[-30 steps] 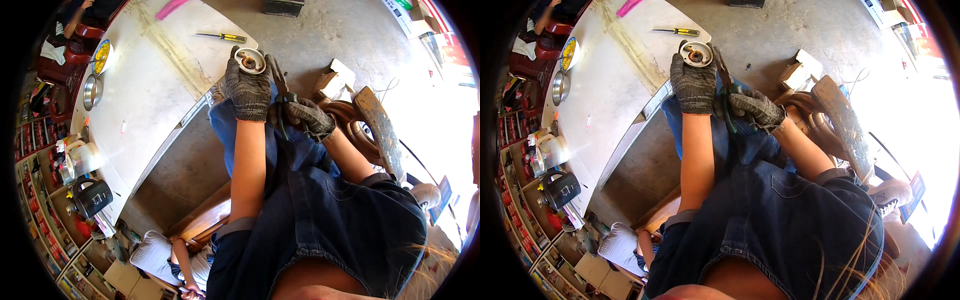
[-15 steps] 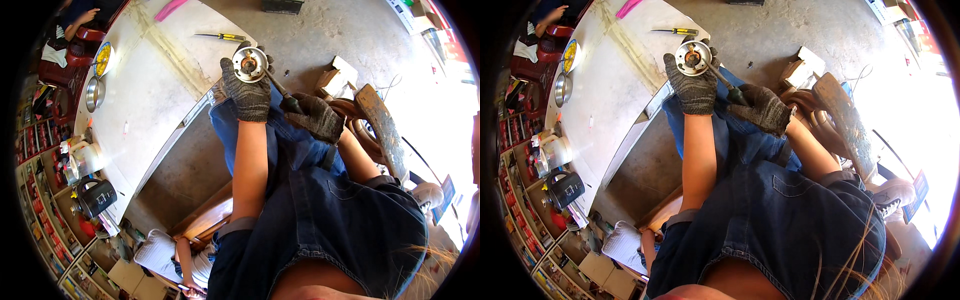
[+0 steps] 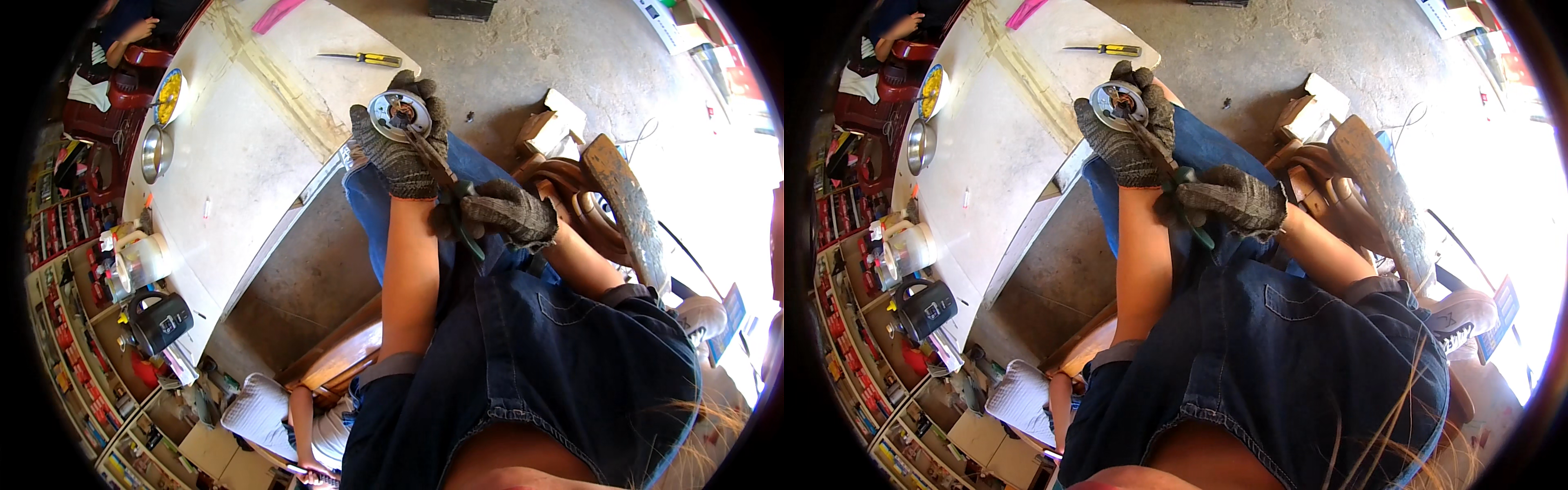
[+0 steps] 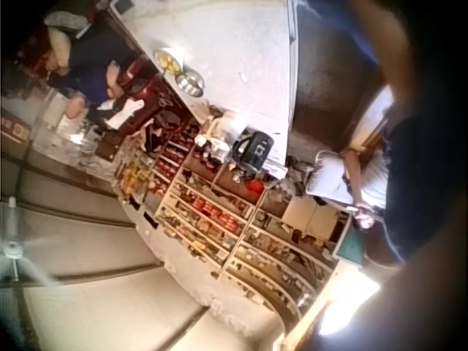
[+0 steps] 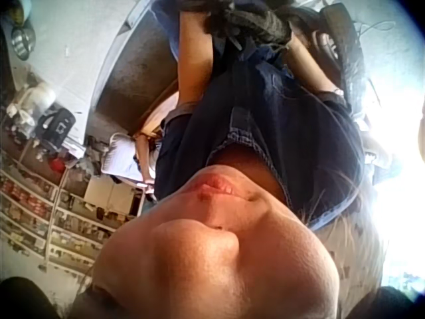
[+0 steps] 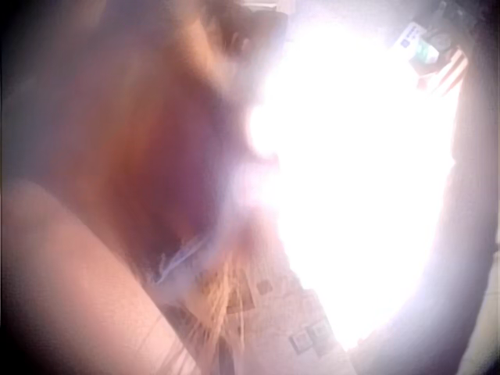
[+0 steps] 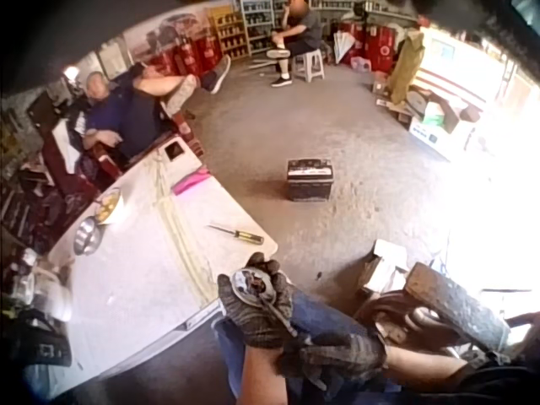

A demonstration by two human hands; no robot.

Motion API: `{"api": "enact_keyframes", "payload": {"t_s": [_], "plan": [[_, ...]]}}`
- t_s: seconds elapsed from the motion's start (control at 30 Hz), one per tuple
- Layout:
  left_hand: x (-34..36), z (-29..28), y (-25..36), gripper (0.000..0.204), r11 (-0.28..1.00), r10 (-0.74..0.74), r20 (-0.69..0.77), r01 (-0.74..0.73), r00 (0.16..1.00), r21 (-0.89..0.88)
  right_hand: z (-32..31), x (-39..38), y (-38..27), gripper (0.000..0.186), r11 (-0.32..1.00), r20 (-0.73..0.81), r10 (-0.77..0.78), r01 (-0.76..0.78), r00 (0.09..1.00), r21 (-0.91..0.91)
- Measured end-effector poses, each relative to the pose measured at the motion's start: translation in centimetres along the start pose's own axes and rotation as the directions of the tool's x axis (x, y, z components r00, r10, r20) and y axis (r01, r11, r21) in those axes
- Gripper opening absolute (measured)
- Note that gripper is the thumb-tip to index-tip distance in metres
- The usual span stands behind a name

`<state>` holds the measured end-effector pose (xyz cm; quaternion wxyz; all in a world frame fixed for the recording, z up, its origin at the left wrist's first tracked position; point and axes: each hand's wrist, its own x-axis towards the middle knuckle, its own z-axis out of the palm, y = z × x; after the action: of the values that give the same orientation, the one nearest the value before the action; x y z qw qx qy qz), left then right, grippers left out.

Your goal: The person sits cross-legged and uses a screwdriver and pliers to disassemble and adjust a small circular electrical component. They remove parts, manipulate internal elements, and reassemble the unit while seated.

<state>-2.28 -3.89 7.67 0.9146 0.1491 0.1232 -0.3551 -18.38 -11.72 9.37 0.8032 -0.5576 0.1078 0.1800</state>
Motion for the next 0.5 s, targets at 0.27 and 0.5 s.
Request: {"api": "enact_keyframes", "payload": {"t_s": [0.27,0.5], "plan": [[1.2,-2.9,0.5,0.07,0.997,-0.013,0.121,0.022,0.993,-0.075,2.5,0.6,0.9,0.039,0.869,0.051,-0.225,0.177,0.973,0.463],[0.7,-0.4,-0.1,0.069,0.988,0.151,-0.114,-0.146,0.982,0.049,2.4,1.3,1.2,0.034,0.819,0.08,-0.231,0.15,0.97,0.554]]}}
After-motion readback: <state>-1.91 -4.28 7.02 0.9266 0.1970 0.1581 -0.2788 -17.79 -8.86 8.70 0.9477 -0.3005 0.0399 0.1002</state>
